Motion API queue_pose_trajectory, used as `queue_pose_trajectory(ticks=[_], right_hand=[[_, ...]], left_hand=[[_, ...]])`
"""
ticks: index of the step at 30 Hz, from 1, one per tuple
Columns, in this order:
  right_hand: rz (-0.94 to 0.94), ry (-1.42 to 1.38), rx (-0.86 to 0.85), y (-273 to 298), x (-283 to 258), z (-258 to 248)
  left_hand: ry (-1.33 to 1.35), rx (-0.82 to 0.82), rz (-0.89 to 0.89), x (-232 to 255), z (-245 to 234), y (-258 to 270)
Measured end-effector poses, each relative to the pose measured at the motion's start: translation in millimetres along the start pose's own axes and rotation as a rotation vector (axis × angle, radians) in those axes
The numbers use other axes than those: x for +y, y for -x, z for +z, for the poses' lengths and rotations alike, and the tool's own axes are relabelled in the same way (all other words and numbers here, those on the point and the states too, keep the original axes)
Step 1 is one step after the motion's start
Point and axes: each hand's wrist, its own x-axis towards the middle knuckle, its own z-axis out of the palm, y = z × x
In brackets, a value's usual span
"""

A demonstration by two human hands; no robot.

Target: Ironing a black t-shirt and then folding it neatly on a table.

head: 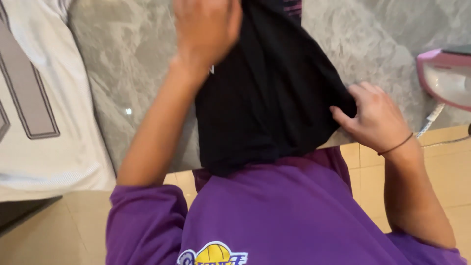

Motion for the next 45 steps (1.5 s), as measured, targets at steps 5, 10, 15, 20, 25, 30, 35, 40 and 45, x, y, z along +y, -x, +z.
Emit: queue_pose_trajectory(ticks=[5, 10, 15, 20, 25, 30, 35, 40, 45], right_hand=[[-0.083, -0.278, 0.079, 35, -42, -21], [-0.274, -0.505, -0.005, 60, -127, -22], [-0.521, -0.370, 0.044, 55, -171, 3], [-0.610, -0.366, 0.125, 40, -123, -1], [-0.503, 0.009, -0.083, 50, -70, 45], [-0.633, 0.056, 0.000, 60, -69, 54], [-0.573, 0.332, -0.090, 68, -66, 46], [-0.449, 0.348, -0.310, 72, -58, 24], [-0.521, 0.093, 0.054, 29, -84, -8]], left_hand=[[0.523, -0.097, 0.050, 81, -78, 51], [1.610, -0.407, -0.972, 109, -85, 107], [1.808, -0.406, -1.137, 110, -86, 122], [1.685, -0.325, -1.205, 102, -83, 147], [1.686, -0.374, -1.261, 97, -102, 143], [1.324, -0.486, -1.123, 109, -122, 140], [0.816, -0.722, -1.027, 119, -138, 142], [0.460, -0.834, -0.489, 127, -142, 147], [0.291, -0.514, -0.225, 117, -137, 125]])
